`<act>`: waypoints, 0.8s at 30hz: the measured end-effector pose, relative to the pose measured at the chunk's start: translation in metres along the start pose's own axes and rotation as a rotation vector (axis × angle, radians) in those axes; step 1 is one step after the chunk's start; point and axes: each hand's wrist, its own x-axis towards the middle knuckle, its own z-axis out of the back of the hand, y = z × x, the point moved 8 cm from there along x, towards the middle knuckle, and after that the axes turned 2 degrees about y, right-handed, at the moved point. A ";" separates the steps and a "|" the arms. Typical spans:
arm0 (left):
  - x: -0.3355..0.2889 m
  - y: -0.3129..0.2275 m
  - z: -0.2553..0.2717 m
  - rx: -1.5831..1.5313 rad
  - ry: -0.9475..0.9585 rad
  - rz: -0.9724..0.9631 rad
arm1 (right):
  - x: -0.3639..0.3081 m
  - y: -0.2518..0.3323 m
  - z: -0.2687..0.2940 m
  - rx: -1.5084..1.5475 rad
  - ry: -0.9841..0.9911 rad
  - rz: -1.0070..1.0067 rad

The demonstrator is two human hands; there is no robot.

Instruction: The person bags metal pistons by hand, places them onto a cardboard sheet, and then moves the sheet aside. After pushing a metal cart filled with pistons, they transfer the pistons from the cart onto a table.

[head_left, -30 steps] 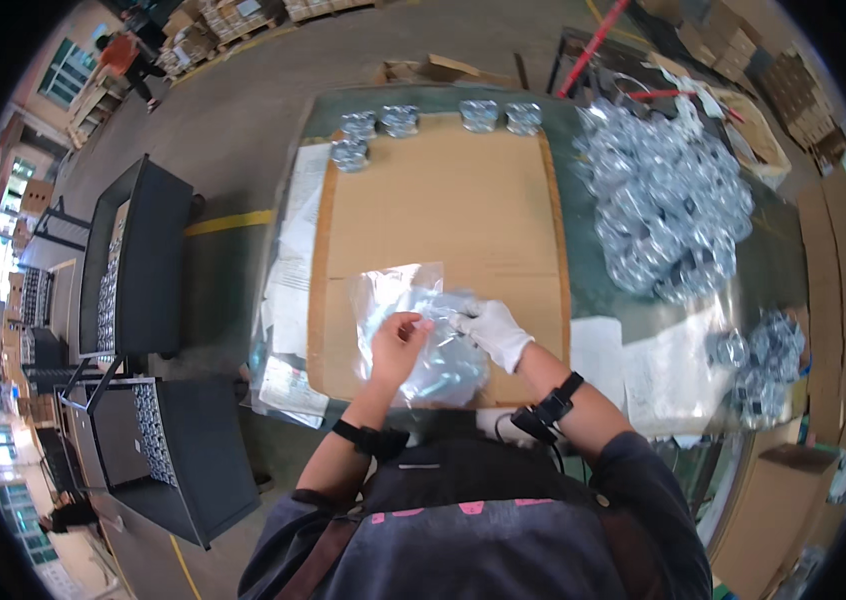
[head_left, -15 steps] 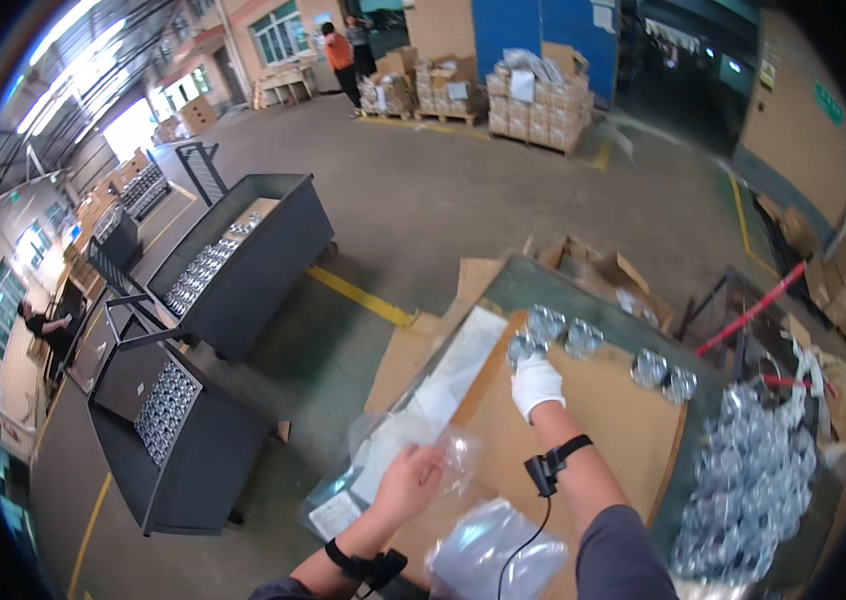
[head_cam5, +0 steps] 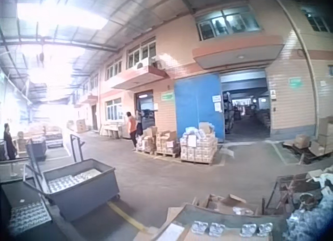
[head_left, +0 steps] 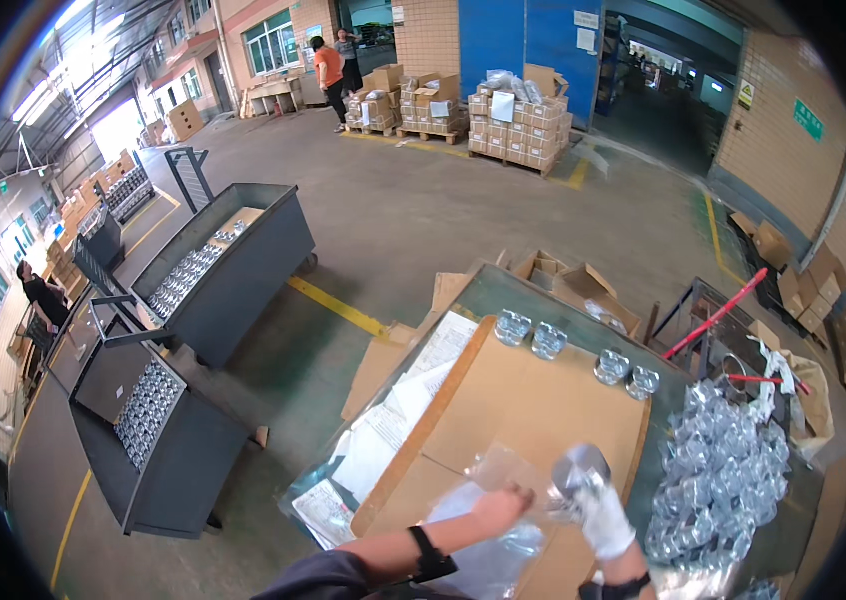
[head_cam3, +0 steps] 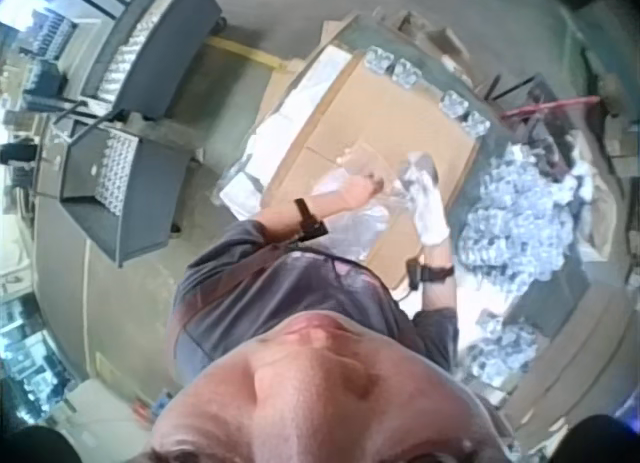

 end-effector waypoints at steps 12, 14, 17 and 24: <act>-0.040 -0.114 -0.073 0.156 -0.071 -0.357 | -0.103 -0.145 0.052 -1.529 -0.196 -0.159; -0.054 -0.137 -0.074 0.339 -0.033 -0.469 | -0.093 -0.153 0.071 -1.567 -0.349 0.298; -0.062 -0.152 -0.071 0.241 -0.122 -0.447 | -0.070 -0.237 0.166 0.136 -0.378 -0.084; -0.071 -0.206 -0.070 -0.015 -0.272 -0.741 | -0.131 -0.157 0.120 0.379 -0.606 0.530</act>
